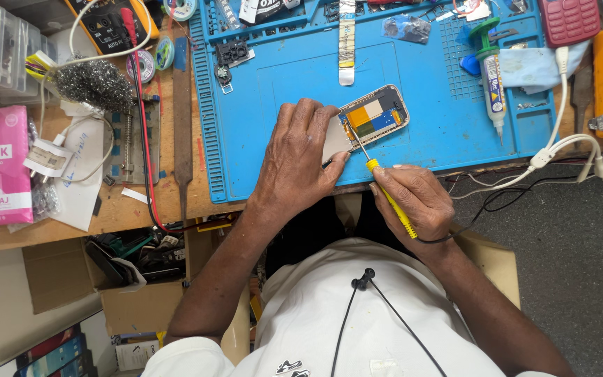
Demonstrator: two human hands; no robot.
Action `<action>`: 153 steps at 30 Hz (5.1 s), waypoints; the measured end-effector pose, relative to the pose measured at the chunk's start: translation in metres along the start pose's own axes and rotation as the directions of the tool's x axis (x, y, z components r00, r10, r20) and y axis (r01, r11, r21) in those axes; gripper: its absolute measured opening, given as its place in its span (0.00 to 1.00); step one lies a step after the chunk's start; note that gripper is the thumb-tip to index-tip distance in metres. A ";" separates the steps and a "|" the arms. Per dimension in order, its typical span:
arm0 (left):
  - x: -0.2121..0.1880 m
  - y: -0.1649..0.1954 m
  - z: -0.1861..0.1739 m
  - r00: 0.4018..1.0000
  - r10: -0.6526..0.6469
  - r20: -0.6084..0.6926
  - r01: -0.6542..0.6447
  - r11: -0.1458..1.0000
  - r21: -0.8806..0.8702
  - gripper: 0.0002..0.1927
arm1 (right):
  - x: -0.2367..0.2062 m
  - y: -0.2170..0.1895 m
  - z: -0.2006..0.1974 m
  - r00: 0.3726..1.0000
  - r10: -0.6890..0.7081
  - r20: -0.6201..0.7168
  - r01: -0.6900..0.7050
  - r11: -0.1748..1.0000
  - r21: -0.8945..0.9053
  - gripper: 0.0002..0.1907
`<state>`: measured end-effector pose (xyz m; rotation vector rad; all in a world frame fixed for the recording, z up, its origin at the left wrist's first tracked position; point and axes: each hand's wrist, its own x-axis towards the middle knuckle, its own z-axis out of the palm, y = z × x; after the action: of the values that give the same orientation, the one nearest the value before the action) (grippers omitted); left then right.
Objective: The person works on a disassembled smartphone on a blue repair mat. They apply adhesive from a glue tube onto the phone's frame, then use a yellow screwdriver to pry and press along the phone's edge, repositioning the phone and applying more adhesive as they continue the repair.
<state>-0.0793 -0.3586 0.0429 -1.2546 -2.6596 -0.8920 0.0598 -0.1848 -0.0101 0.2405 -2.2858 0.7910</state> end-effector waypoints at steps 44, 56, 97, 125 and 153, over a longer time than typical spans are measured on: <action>0.000 0.003 0.001 1.000 0.013 -0.028 -0.013 1.000 -0.008 0.31 | 0.000 0.001 -0.002 1.000 0.003 0.003 -0.003 1.000 -0.001 0.20; -0.001 0.003 0.000 0.999 0.018 -0.031 -0.018 1.000 -0.016 0.30 | -0.001 0.001 -0.002 1.000 0.011 0.008 -0.011 1.000 0.005 0.20; -0.001 0.002 0.000 1.000 0.013 -0.028 -0.014 1.000 -0.005 0.31 | -0.003 0.002 -0.003 1.000 0.010 0.024 -0.010 1.000 -0.004 0.20; -0.002 0.004 -0.001 0.999 0.008 -0.031 -0.009 1.000 -0.006 0.31 | 0.005 -0.005 -0.007 0.999 0.046 0.024 -0.047 0.998 0.036 0.19; -0.002 0.003 0.000 0.999 0.013 -0.033 -0.014 1.000 -0.009 0.31 | 0.002 -0.004 -0.006 1.000 0.019 0.022 -0.020 1.000 0.022 0.19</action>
<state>-0.0758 -0.3588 0.0437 -1.2470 -2.6213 -0.9155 0.0627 -0.1838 -0.0034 0.2386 -2.3043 0.8279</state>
